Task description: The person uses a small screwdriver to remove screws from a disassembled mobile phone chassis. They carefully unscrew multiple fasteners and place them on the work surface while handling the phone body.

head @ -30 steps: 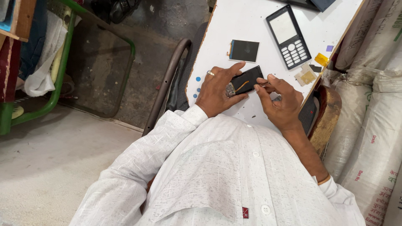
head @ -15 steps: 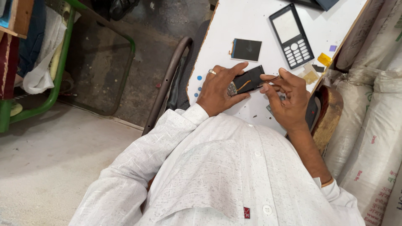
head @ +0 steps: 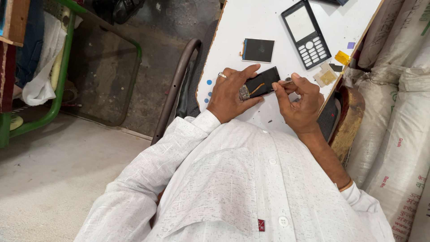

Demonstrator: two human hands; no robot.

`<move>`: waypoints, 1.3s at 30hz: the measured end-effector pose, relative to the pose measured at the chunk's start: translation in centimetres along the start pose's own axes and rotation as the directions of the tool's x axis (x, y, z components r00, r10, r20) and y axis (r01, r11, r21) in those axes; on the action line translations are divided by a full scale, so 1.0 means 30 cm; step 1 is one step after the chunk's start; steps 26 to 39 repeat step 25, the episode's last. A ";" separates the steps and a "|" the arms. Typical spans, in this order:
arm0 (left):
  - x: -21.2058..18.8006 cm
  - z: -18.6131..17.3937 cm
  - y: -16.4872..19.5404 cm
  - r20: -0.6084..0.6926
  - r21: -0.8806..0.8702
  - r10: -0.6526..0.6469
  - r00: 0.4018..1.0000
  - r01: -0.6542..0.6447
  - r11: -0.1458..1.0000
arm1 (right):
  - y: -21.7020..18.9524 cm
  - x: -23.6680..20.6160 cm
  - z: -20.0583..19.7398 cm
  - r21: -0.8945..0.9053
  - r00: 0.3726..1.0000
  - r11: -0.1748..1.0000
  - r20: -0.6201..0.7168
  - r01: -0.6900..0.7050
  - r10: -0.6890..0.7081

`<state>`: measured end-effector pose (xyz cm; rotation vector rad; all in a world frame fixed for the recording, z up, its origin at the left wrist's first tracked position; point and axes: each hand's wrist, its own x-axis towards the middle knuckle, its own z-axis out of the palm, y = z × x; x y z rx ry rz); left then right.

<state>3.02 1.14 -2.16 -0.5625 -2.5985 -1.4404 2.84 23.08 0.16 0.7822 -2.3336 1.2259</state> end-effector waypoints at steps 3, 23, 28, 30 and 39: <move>-0.001 -0.002 0.002 0.004 0.002 -0.012 1.000 0.012 1.000 | -0.006 0.002 0.011 -0.036 1.000 0.999 -0.019 0.016 -0.016; 0.077 -0.237 0.216 -0.128 0.002 0.193 0.973 -0.195 0.981 | 0.003 -0.130 -0.176 0.359 0.837 0.857 -0.272 -0.370 0.475; 0.105 -0.362 0.300 -0.159 0.006 0.281 0.946 -0.284 0.959 | 0.006 -0.144 -0.170 0.403 0.812 0.831 -0.280 -0.384 0.512; 0.105 -0.362 0.300 -0.159 0.006 0.281 0.946 -0.284 0.959 | 0.006 -0.144 -0.170 0.403 0.812 0.831 -0.280 -0.384 0.512; 0.105 -0.362 0.300 -0.159 0.006 0.281 0.946 -0.284 0.959 | 0.006 -0.144 -0.170 0.403 0.812 0.831 -0.280 -0.384 0.512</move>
